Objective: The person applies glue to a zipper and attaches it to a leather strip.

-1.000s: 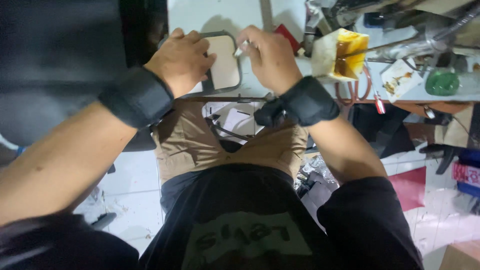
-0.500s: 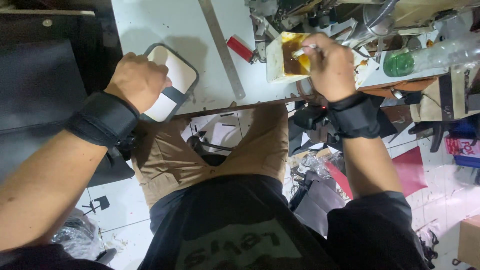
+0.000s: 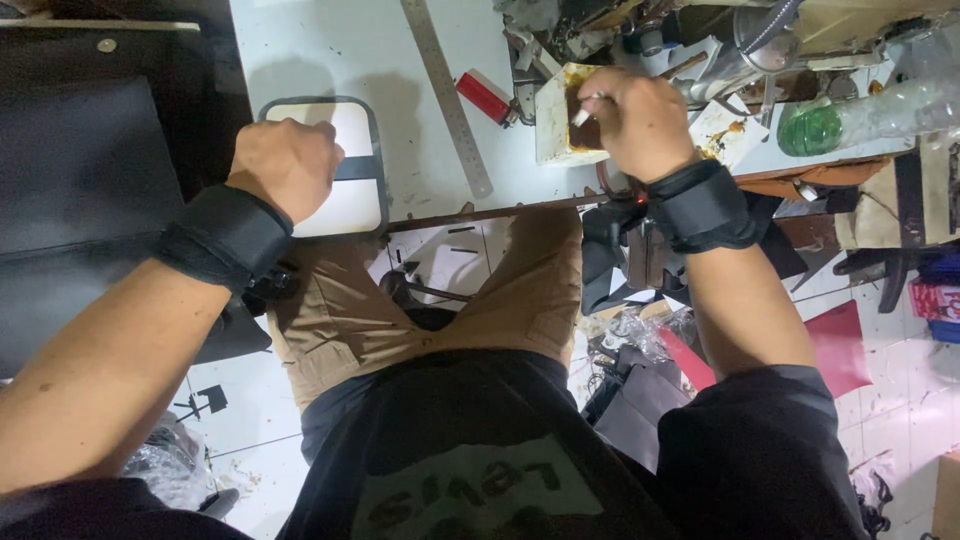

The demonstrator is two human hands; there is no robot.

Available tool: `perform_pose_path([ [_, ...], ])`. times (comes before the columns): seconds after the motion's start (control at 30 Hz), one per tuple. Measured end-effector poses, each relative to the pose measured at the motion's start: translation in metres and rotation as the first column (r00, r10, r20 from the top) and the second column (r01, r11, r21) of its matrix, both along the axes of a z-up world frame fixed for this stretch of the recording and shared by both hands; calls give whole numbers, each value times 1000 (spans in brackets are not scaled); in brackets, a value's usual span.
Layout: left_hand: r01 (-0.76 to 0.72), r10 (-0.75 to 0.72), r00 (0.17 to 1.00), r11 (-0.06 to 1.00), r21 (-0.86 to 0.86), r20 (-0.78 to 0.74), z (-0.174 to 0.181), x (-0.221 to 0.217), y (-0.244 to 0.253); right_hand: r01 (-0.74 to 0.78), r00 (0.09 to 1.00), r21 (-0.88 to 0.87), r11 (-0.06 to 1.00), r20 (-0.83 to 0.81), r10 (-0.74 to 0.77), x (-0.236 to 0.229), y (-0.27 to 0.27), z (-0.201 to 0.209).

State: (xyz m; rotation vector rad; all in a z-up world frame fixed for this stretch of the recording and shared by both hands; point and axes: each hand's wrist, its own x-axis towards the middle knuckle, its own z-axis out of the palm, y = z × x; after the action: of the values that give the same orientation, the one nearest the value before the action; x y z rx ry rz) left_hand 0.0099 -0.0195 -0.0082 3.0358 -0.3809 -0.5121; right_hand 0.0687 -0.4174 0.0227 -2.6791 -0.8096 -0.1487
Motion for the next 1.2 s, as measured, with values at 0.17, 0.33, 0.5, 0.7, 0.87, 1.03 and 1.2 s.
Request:
perform_pose_path([
  [0.17,13,-6,993,998,-63,121,-18,-2,5,67,985,149,987,-168,-42,0,-13,14],
  [0.33,42,-25,981,996,-85,195,-22,-4,10,90,953,235,968,-302,-16,-8,-17,22],
  [0.5,138,-137,973,990,6,187,0,-15,10,135,799,371,919,-589,121,-33,30,57],
  [0.7,267,-238,927,962,-62,291,-18,-28,21,-64,866,546,835,-385,318,-27,117,30],
  [0.87,271,-228,917,959,-89,328,-28,-30,22,-225,932,441,869,-162,323,-4,169,-7],
  [1.03,266,-216,926,955,-129,310,-29,-28,25,-247,951,334,910,-96,293,27,191,-43],
  [1.2,253,-209,925,962,-104,317,-33,-28,23,-347,929,292,891,-24,369,41,199,-59],
])
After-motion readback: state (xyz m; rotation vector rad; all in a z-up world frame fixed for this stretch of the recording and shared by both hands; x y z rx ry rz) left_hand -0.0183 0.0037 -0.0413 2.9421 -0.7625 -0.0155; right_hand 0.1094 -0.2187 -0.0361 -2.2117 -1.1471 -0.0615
